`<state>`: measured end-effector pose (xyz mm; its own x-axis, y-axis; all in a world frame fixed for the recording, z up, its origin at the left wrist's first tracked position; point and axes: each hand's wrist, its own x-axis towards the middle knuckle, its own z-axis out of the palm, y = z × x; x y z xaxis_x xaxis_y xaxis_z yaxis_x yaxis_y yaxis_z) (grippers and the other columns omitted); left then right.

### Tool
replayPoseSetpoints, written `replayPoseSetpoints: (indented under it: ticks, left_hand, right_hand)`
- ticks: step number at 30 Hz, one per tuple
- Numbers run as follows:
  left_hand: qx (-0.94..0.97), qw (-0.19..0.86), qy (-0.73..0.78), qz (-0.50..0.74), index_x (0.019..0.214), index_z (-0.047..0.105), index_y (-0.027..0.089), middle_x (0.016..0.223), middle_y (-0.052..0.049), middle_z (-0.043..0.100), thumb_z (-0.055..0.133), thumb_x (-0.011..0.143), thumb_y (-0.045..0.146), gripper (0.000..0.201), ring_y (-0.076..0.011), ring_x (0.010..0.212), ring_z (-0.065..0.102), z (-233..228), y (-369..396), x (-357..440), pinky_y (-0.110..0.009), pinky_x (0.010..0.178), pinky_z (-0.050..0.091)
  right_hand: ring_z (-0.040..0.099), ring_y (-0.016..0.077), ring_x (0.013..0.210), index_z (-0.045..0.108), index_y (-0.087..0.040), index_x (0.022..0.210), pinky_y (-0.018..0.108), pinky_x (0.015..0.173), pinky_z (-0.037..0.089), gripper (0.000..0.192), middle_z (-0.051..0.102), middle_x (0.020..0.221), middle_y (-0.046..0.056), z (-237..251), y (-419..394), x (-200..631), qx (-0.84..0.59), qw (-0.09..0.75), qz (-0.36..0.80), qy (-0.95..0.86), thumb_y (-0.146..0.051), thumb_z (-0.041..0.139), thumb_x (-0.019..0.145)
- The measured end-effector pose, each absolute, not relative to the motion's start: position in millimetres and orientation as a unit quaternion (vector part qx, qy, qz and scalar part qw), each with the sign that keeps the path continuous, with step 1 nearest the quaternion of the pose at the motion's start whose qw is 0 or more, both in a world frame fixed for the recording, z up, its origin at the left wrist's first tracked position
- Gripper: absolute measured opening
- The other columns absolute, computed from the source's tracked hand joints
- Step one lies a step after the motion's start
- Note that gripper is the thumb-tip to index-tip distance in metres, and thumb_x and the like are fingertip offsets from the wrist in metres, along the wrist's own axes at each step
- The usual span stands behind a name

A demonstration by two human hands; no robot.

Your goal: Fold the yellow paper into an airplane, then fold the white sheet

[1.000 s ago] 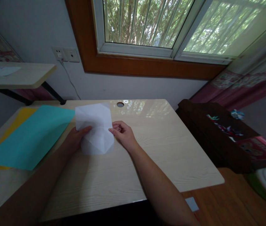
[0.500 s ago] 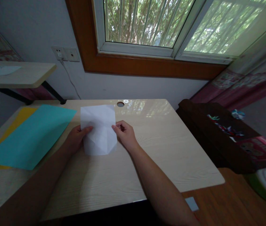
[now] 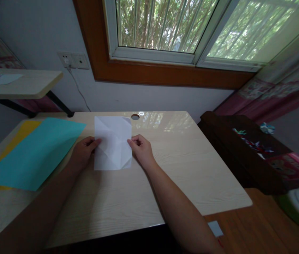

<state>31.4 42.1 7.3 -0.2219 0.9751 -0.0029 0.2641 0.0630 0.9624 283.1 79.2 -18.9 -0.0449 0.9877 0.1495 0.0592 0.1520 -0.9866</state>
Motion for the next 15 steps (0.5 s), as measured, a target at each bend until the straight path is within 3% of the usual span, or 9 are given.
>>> replayPoseSetpoints:
  ticks: [5,11,15]
  left_hand:
    - [0.504,0.382,0.623,0.461,0.074,0.065,0.019,0.064,0.002,0.059,0.070,0.081,0.055,0.037,-0.0142,0.059,0.052,1,45,29,-0.025,0.057,0.039]
    - [0.515,0.371,0.623,0.457,0.073,0.064,0.019,0.064,0.003,0.058,0.070,0.081,0.054,0.037,-0.0131,0.059,0.049,-3,46,27,-0.024,0.056,0.036]
    - [0.507,0.366,0.623,0.470,0.071,0.062,0.019,0.062,0.003,0.054,0.071,0.081,0.053,0.036,-0.0125,0.059,0.047,-1,45,29,-0.024,0.056,0.035]
  right_hand:
    - [0.056,0.0135,0.066,0.062,-0.020,0.082,0.027,0.065,0.043,0.032,0.064,0.071,-0.002,-13,83,281,-0.455,0.545,0.476,-0.519,-0.042,0.083,0.071]
    - [0.061,0.0140,0.067,0.060,-0.025,0.113,0.029,0.073,0.048,0.055,0.069,0.070,-0.005,-13,85,280,-0.405,0.570,0.535,-0.475,-0.035,0.087,0.066]
    - [0.063,0.0137,0.069,0.068,-0.021,0.095,0.029,0.073,0.048,0.037,0.072,0.076,-0.001,-18,84,281,-0.400,0.521,0.591,-0.469,-0.037,0.087,0.068]
